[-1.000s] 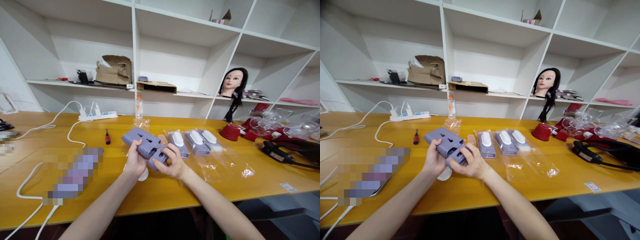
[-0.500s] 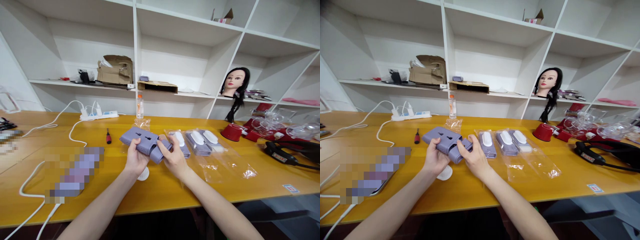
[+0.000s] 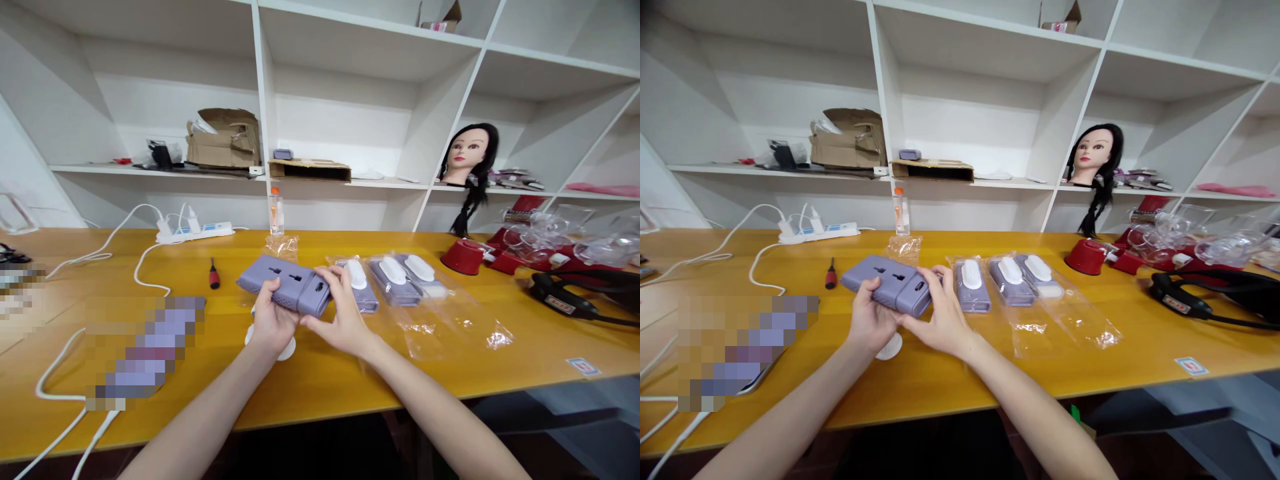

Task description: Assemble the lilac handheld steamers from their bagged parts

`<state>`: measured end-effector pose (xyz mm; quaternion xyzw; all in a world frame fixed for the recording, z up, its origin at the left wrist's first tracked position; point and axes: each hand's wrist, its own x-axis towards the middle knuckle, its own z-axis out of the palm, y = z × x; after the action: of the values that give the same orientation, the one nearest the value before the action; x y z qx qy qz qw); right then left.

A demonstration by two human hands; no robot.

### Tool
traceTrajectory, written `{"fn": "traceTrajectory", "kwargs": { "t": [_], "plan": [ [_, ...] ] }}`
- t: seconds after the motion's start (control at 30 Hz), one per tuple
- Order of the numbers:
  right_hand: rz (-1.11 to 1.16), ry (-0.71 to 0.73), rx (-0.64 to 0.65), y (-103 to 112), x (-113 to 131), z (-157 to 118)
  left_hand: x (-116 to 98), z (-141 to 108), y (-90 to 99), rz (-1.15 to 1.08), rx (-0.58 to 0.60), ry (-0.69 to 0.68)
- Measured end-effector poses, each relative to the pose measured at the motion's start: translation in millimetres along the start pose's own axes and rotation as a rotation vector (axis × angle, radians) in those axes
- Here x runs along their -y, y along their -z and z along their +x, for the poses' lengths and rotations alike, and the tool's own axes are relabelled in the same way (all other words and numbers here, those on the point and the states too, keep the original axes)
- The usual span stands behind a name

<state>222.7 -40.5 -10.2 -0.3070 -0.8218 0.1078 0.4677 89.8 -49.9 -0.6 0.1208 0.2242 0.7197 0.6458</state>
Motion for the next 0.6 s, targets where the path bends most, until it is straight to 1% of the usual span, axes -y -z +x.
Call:
{"fn": "traceTrajectory", "kwargs": {
  "t": [0.07,0.17,0.23,0.3,0.37,0.47,0.6],
  "plan": [
    [0.046,-0.023,-0.038,-0.9,-3.7,1.0,-1.8,0.1,-0.4,-0.015,0.003,-0.022],
    [0.095,-0.055,-0.057,-1.7,-7.7,1.4,-4.5,0.3,0.6,-0.025,-0.007,-0.072],
    [0.133,-0.081,-0.056,-2.0,-8.6,1.1,-6.3,0.4,1.8,-0.008,0.034,-0.096],
    [0.16,-0.094,-0.06,-2.3,-8.7,0.7,-8.1,0.6,2.9,0.016,0.11,-0.1],
    [0.155,-0.097,-0.08,-2.5,-8.4,0.2,-9.7,1.0,3.7,0.032,0.163,-0.101],
    [0.127,-0.106,-0.104,-2.9,-8.0,-0.4,-10.8,1.7,3.8,0.036,0.169,-0.122],
    [0.131,-0.11,-0.106,-4.2,-8.2,-0.5,-9.9,1.9,3.6,0.038,0.185,-0.112]
  ]
}}
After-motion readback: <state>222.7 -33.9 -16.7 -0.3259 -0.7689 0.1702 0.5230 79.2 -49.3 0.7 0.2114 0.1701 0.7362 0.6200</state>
